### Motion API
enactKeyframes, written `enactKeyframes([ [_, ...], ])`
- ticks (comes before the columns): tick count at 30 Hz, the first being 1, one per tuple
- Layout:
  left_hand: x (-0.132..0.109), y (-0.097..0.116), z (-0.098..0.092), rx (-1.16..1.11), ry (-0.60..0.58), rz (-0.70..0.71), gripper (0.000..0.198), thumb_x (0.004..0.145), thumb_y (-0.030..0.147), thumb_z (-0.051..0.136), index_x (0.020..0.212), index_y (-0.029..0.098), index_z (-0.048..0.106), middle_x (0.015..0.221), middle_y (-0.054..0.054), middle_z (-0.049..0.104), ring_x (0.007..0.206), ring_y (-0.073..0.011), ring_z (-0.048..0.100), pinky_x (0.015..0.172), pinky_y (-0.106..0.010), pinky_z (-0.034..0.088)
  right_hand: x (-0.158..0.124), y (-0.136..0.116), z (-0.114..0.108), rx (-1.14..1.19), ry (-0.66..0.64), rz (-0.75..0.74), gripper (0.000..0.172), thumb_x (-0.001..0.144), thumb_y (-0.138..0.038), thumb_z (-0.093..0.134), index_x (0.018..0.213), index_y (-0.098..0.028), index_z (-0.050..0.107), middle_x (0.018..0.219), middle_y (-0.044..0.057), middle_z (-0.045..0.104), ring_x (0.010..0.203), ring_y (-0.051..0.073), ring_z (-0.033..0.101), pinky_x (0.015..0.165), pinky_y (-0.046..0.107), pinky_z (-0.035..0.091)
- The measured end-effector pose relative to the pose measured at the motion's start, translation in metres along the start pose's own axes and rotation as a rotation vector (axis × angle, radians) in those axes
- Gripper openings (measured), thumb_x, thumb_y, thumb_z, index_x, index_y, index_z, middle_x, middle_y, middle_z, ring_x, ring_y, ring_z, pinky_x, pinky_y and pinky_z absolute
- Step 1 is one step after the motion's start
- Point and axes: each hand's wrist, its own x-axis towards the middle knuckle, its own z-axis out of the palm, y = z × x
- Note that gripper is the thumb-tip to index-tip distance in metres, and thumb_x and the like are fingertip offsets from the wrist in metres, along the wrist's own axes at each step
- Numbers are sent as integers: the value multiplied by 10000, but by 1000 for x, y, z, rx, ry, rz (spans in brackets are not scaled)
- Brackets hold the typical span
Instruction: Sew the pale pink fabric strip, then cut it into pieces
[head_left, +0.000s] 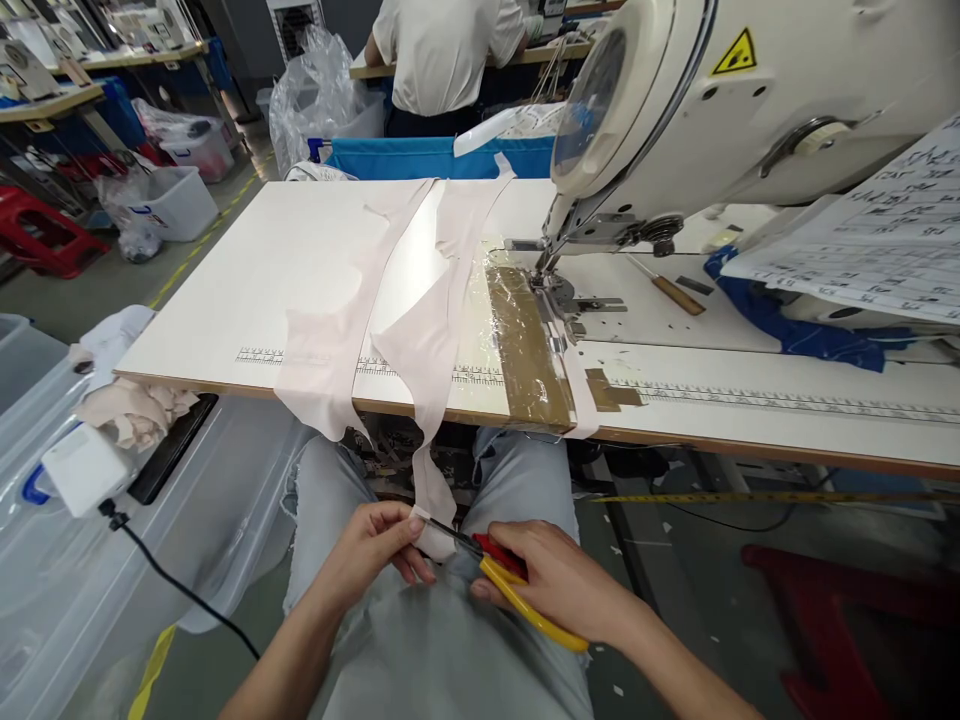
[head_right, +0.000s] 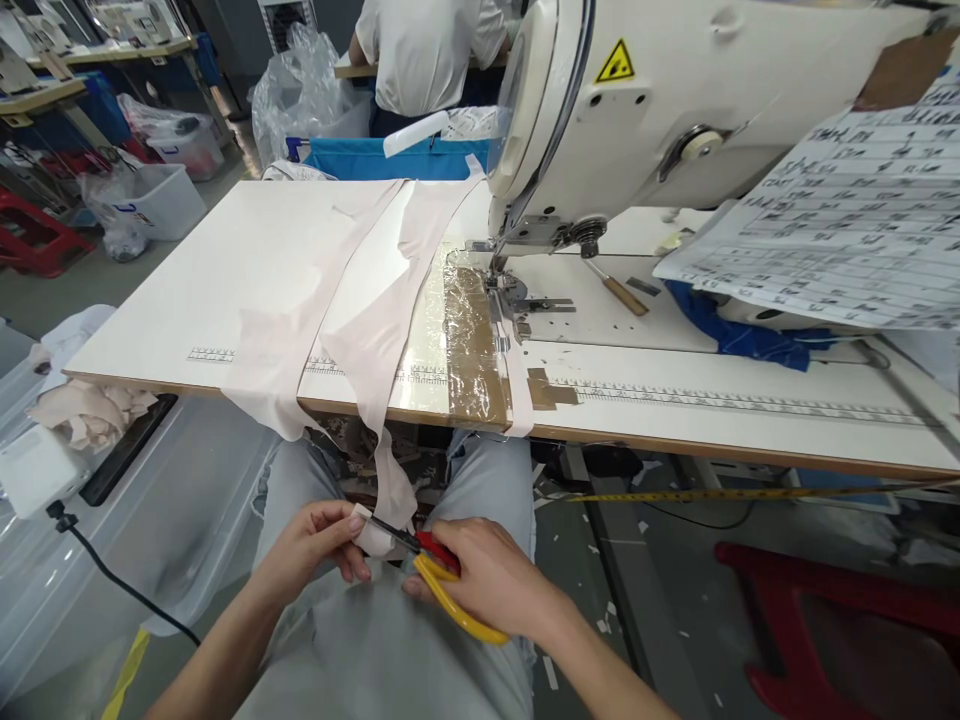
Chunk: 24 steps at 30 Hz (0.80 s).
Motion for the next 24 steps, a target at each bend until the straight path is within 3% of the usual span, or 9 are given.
enactKeyframes([
  [12,1,-4,1,27,-33,-29,422,742,544,696,704,130,621,562,-55,685,530,-159,670,487,-190,462,2,-3,0,-79,15,-18,430,795,-492,653,622,-216,372,588,-43,470,518,132,412,499,240,217],
  [15,4,-5,3,66,-28,-35,441,754,560,674,728,124,613,588,-61,687,547,-161,673,502,-197,466,4,0,3,-17,26,6,453,801,-504,635,601,-216,348,549,-50,428,500,127,378,495,245,221],
  [19,6,-5,18,124,-63,-61,474,756,620,627,806,160,528,573,-29,659,564,-184,680,514,-221,479,5,-1,9,234,150,7,341,788,-452,628,675,-219,406,638,-44,461,575,135,411,522,229,305],
  [22,6,15,33,237,-211,-48,433,840,622,496,897,193,470,656,-23,658,547,-189,666,469,-240,467,4,-6,15,494,235,-50,297,847,-410,531,685,-218,373,649,-46,412,602,131,386,540,223,343],
  [24,11,47,39,487,-213,94,346,907,528,438,891,188,498,698,-27,642,521,-157,622,458,-235,437,-1,-9,19,556,327,-65,300,881,-400,486,679,-219,357,638,-46,391,596,129,373,546,228,347],
])
